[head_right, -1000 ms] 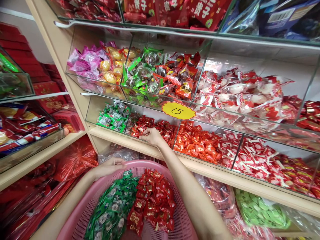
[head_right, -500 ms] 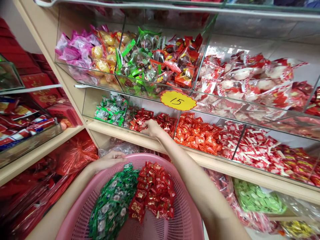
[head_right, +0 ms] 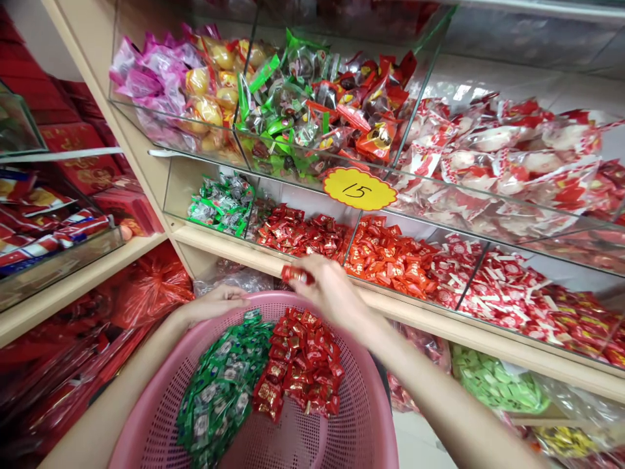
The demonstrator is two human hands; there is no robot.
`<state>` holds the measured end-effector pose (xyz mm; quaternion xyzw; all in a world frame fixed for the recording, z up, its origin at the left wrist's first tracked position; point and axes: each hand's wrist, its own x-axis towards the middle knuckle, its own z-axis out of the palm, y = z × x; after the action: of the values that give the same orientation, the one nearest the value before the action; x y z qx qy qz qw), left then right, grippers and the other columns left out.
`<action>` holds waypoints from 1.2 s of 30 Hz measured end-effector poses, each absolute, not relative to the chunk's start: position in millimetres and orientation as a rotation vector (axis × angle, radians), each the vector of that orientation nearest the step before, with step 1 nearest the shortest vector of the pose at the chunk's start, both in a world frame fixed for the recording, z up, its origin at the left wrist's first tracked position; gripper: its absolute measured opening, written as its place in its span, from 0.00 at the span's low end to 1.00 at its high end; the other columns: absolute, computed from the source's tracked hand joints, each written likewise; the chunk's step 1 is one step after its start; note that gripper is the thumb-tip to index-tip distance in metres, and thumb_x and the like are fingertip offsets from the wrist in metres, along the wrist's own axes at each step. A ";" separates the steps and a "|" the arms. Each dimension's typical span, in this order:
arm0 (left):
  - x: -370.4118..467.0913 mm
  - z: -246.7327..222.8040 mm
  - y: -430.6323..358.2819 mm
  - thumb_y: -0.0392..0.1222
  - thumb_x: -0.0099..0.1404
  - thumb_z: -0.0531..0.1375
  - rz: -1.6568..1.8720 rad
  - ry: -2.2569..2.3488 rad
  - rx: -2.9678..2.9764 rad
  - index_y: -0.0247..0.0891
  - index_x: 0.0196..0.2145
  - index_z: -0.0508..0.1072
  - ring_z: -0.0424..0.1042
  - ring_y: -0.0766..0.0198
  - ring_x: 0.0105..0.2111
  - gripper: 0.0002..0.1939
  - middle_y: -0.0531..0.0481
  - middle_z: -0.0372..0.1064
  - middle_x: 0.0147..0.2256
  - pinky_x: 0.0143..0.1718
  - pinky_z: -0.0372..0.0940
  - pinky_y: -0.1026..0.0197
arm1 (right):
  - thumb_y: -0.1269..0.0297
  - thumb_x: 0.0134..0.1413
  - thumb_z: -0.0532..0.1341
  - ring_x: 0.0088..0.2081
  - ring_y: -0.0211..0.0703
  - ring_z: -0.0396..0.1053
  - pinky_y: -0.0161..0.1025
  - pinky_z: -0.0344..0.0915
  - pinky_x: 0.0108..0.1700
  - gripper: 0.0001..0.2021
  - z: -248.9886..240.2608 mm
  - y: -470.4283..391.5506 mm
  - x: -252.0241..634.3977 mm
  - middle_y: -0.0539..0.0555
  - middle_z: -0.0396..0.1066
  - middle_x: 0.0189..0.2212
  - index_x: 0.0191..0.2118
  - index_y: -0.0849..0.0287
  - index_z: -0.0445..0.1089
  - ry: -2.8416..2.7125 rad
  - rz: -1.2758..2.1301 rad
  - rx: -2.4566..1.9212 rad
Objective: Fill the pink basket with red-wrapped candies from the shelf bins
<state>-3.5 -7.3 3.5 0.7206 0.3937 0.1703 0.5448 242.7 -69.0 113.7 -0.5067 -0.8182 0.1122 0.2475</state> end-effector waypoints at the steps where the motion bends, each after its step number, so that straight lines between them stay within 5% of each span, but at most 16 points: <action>1: -3.5 3.1 -7.1 0.49 0.54 0.54 0.399 0.930 1.713 0.30 0.31 0.71 0.62 0.67 0.24 0.17 0.51 0.66 0.25 0.25 0.55 0.68 | 0.63 0.52 0.52 0.34 0.39 0.64 0.35 0.57 0.35 0.13 105.0 -84.2 240.4 0.54 0.67 0.36 0.43 0.57 0.65 -2.287 0.372 -1.372; 10: -5.3 2.5 -8.1 0.49 0.54 0.54 0.388 0.924 1.756 0.32 0.30 0.70 0.61 0.68 0.24 0.16 0.53 0.64 0.24 0.24 0.55 0.69 | 0.74 0.50 0.49 0.29 0.38 0.63 0.36 0.58 0.28 0.10 51.8 -139.9 215.2 0.54 0.65 0.32 0.34 0.60 0.65 -2.737 0.248 -1.356; 18: -1.2 12.1 -13.8 0.47 0.53 0.55 0.413 0.938 1.688 0.32 0.27 0.69 0.58 0.71 0.20 0.14 0.56 0.60 0.20 0.21 0.52 0.70 | 0.69 0.54 0.48 0.33 0.36 0.63 0.34 0.59 0.30 0.11 46.5 -136.7 209.4 0.53 0.63 0.35 0.42 0.59 0.62 -2.601 0.391 -1.301; 29: -5.3 5.0 -9.5 0.47 0.54 0.55 0.440 0.955 1.814 0.32 0.27 0.70 0.60 0.69 0.23 0.13 0.54 0.63 0.22 0.24 0.54 0.69 | 0.71 0.52 0.52 0.34 0.41 0.59 0.39 0.55 0.37 0.06 13.0 -147.1 206.2 0.52 0.65 0.28 0.29 0.59 0.64 -2.737 -0.142 -1.310; 36: -5.4 7.5 -11.2 0.48 0.54 0.54 0.424 0.991 1.824 0.32 0.29 0.71 0.62 0.68 0.24 0.15 0.53 0.65 0.24 0.24 0.55 0.69 | 0.66 0.52 0.53 0.38 0.42 0.59 0.39 0.56 0.39 0.11 49.2 -130.2 223.1 0.53 0.63 0.36 0.42 0.57 0.64 -2.487 0.267 -1.398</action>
<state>-5.4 -11.2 7.5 0.7508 0.4079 0.1745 0.4894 223.1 -130.2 49.2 -0.4833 -0.8596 0.0924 0.1378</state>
